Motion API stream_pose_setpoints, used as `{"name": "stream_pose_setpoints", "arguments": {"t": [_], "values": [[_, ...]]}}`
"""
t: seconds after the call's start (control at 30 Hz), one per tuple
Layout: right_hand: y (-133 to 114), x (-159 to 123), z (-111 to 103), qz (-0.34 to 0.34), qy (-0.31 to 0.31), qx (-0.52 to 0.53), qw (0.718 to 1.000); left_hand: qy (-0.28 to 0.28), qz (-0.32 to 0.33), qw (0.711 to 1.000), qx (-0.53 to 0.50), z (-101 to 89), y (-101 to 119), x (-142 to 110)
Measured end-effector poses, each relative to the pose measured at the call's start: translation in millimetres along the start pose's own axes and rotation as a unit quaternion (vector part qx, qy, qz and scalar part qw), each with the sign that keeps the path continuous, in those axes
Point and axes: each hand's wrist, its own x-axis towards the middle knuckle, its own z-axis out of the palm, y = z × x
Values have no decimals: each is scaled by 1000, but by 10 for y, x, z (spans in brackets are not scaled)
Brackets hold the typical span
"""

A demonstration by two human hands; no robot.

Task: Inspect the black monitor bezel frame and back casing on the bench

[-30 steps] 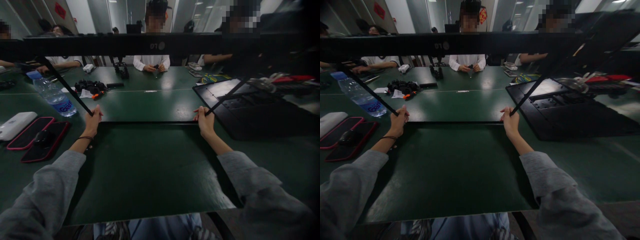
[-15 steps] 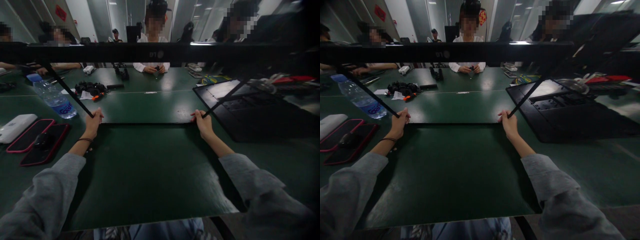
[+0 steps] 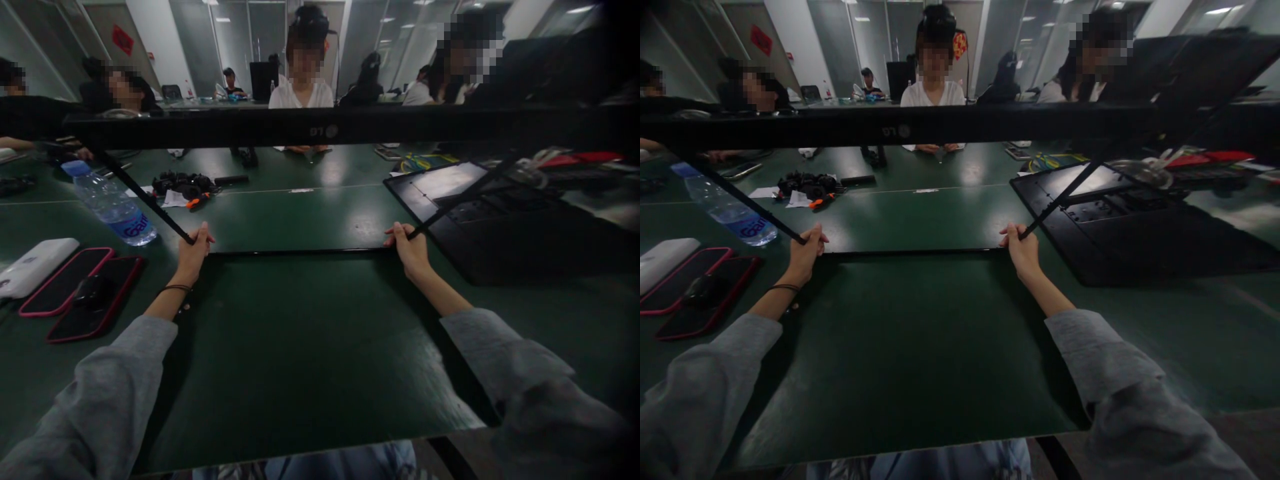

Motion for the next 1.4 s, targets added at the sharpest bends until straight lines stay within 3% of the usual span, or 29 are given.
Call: {"name": "stream_pose_setpoints", "arguments": {"t": [0.4,0.6,0.83,1.07,1.4], "values": [[33,-2,-1,-15,-2,-13,1000,28,-27,999,-9,-1,12,6],[-27,-44,26,13,-21,19,1000,38,-33,998,-22,-4,34,-28],[72,59,-6,58,-75,-46,994,-36,-55,991,115,-38,-31,14],[158,80,-18,66,-64,-40,995,-41,-35,992,116,-35,-33,5],[87,68,-34,74,-89,-87,989,-71,-33,978,194,-79,-169,74]]}}
